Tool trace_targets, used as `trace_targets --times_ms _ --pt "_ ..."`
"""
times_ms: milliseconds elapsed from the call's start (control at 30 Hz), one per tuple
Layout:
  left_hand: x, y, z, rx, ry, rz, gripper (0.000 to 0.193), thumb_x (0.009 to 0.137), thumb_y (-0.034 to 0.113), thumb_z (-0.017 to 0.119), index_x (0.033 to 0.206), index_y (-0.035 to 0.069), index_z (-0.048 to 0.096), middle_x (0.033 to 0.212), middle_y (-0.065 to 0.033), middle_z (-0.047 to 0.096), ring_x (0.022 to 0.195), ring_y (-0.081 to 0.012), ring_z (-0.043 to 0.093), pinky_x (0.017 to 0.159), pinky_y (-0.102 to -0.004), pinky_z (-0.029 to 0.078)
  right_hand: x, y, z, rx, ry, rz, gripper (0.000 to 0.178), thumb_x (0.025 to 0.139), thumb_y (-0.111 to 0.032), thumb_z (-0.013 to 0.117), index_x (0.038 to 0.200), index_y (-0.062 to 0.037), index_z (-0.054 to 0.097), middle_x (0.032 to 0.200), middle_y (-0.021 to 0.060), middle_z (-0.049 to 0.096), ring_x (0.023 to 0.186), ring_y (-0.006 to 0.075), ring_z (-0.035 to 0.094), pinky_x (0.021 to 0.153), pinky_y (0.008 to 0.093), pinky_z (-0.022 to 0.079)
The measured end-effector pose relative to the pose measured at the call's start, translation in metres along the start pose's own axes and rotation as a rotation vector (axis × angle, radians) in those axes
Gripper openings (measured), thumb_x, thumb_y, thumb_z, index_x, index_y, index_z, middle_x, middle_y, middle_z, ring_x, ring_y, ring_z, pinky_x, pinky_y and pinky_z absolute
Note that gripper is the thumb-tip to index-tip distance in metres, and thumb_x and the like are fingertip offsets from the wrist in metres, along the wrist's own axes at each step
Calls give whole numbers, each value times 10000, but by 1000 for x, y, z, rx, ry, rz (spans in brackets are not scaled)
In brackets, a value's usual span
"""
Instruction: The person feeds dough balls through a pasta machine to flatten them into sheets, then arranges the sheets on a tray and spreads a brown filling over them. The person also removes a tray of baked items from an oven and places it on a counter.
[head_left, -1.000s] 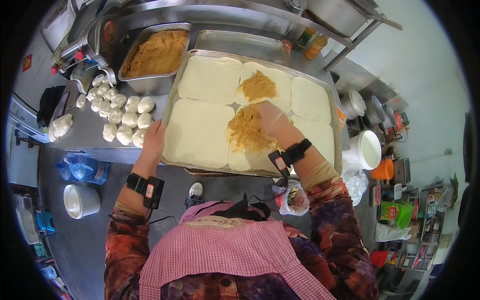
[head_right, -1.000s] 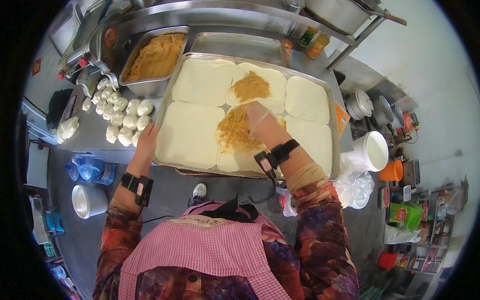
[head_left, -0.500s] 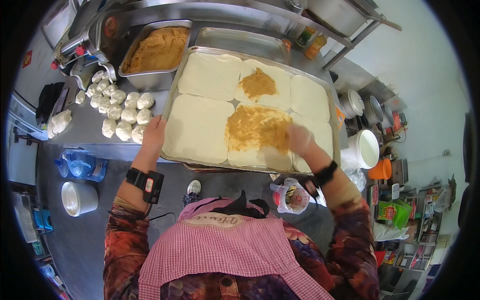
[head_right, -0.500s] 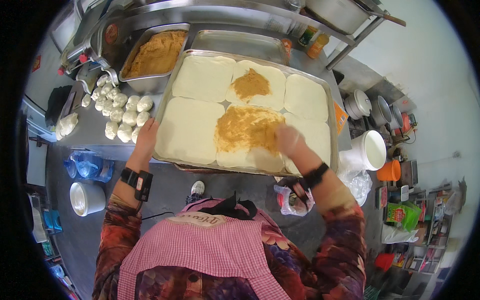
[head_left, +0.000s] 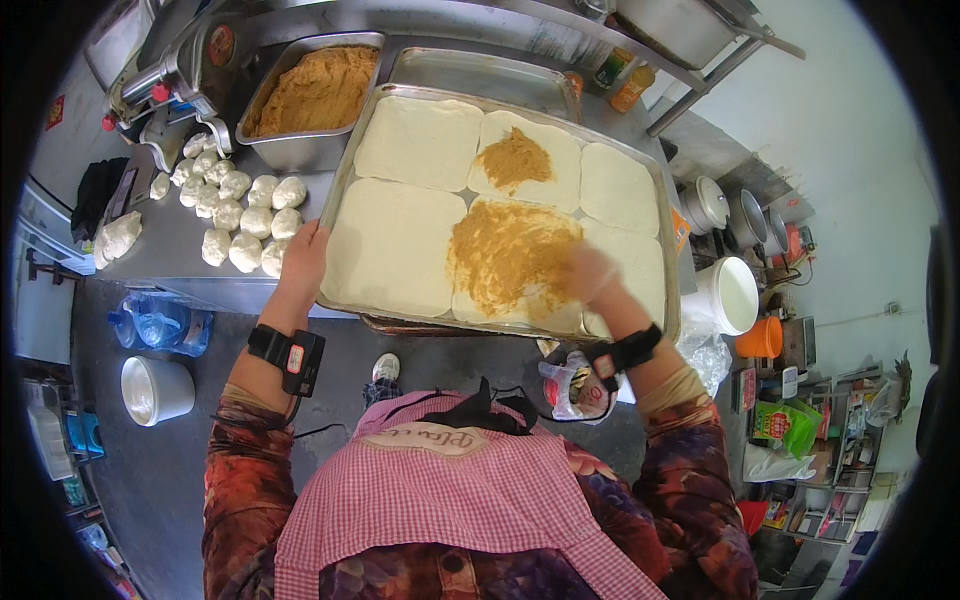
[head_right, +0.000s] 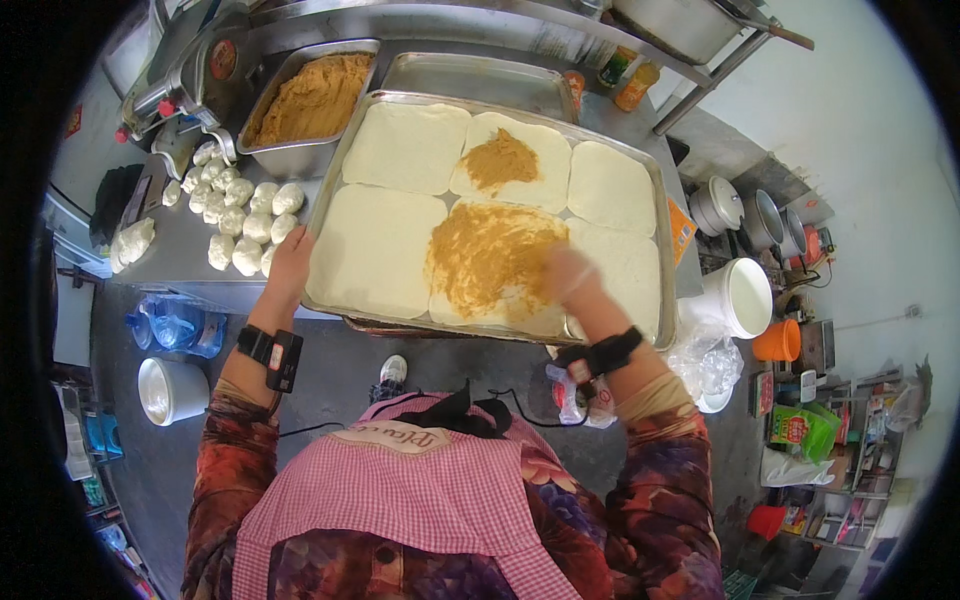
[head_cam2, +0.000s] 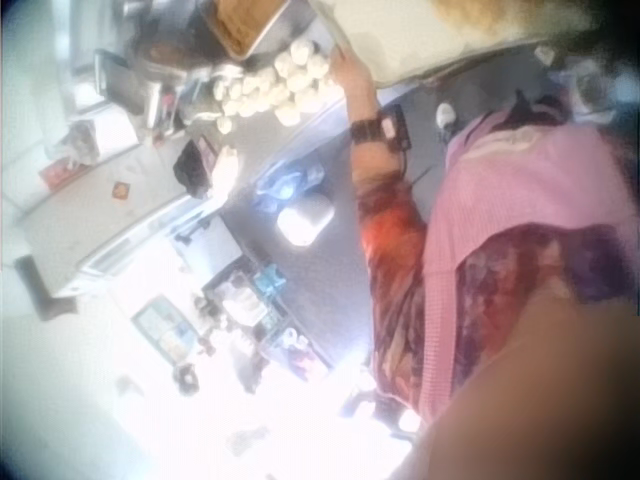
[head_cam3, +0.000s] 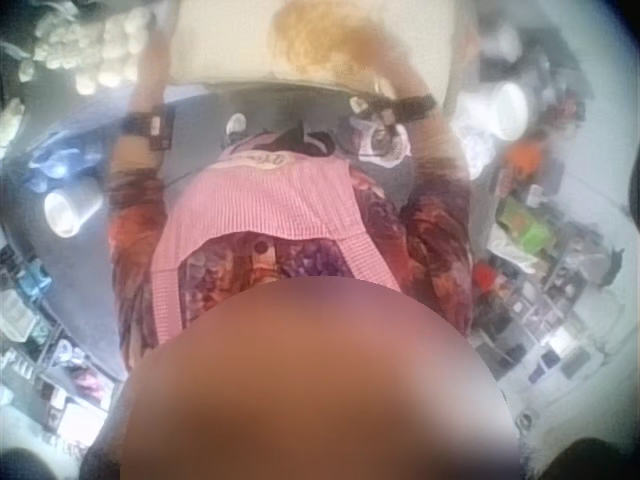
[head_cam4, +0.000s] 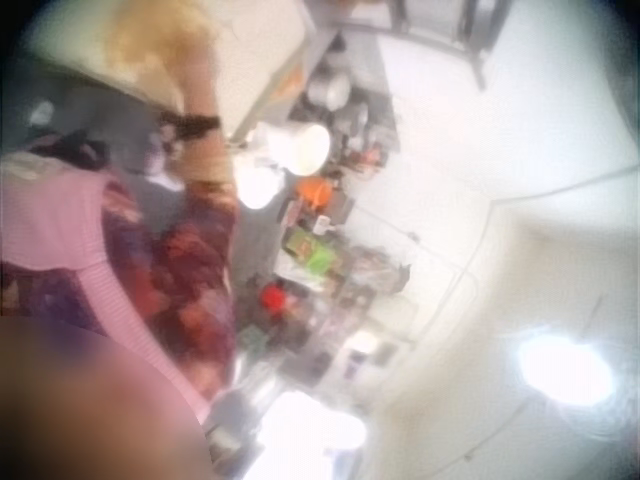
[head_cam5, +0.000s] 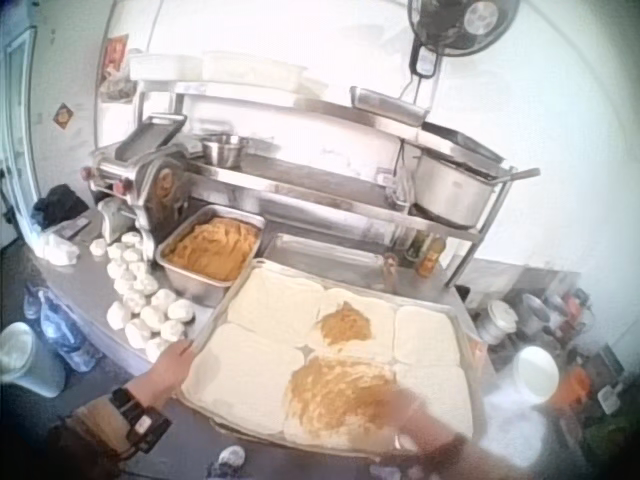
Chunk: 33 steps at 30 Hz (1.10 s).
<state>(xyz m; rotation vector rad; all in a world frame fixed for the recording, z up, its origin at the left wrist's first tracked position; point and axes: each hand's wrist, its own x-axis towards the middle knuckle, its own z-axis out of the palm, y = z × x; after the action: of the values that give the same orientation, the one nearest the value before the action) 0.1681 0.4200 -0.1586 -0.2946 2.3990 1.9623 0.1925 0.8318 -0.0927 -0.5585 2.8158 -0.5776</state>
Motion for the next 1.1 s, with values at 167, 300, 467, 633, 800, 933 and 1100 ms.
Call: trace_targets --times_ms 167,300,467,633,800,933,1100 --pt "0 0 2 -68 27 -7 354 950 206 455 1188 -39 547 1017 -108 636 911 -153 580 802 -289 457 39 -49 25 -229 127 -307 172 783 -155 558 878 -61 667 802 160 649 754 353 630 680 418 519" --pt "-1 1 3 -52 36 -21 359 950 210 459 1197 -37 544 1021 -109 636 915 -156 581 809 -288 457 74 -56 11 -253 -2 -65 160 790 -121 527 836 -53 664 849 174 646 822 346 632 712 419 517" --pt "-2 3 2 -18 43 -15 368 952 216 470 1207 -42 536 1040 -103 632 928 -149 581 811 -282 459 46 -54 18 -170 74 -375 150 757 -181 596 843 -102 691 815 145 658 825 321 646 682 389 525" --pt "-2 8 1 29 7 -19 391 956 216 480 1233 -59 508 1079 -95 621 948 -139 578 815 -262 460 35 3 -15 -151 -97 114 161 750 -170 620 891 -146 695 882 130 655 872 304 627 726 410 513" --pt "-3 8 4 -31 45 -30 376 956 221 474 1220 -42 529 1038 -103 637 922 -148 588 807 -281 464 -7 24 21 -263 6 -258 135 742 -166 611 840 -94 668 840 142 636 828 340 604 721 414 493" --pt "-5 7 5 -57 67 -19 362 956 223 467 1201 -31 546 1019 -104 644 909 -150 589 800 -290 465 -35 13 25 -152 -140 195 93 727 -130 582 768 -51 610 828 163 600 830 364 580 756 431 474" --pt "-5 11 4 -25 45 6 355 956 203 450 1197 -41 542 1025 -105 634 916 -149 583 806 -288 462 9 -5 1 -152 130 -213 116 709 -118 601 772 -106 697 778 182 617 741 352 611 653 427 501"
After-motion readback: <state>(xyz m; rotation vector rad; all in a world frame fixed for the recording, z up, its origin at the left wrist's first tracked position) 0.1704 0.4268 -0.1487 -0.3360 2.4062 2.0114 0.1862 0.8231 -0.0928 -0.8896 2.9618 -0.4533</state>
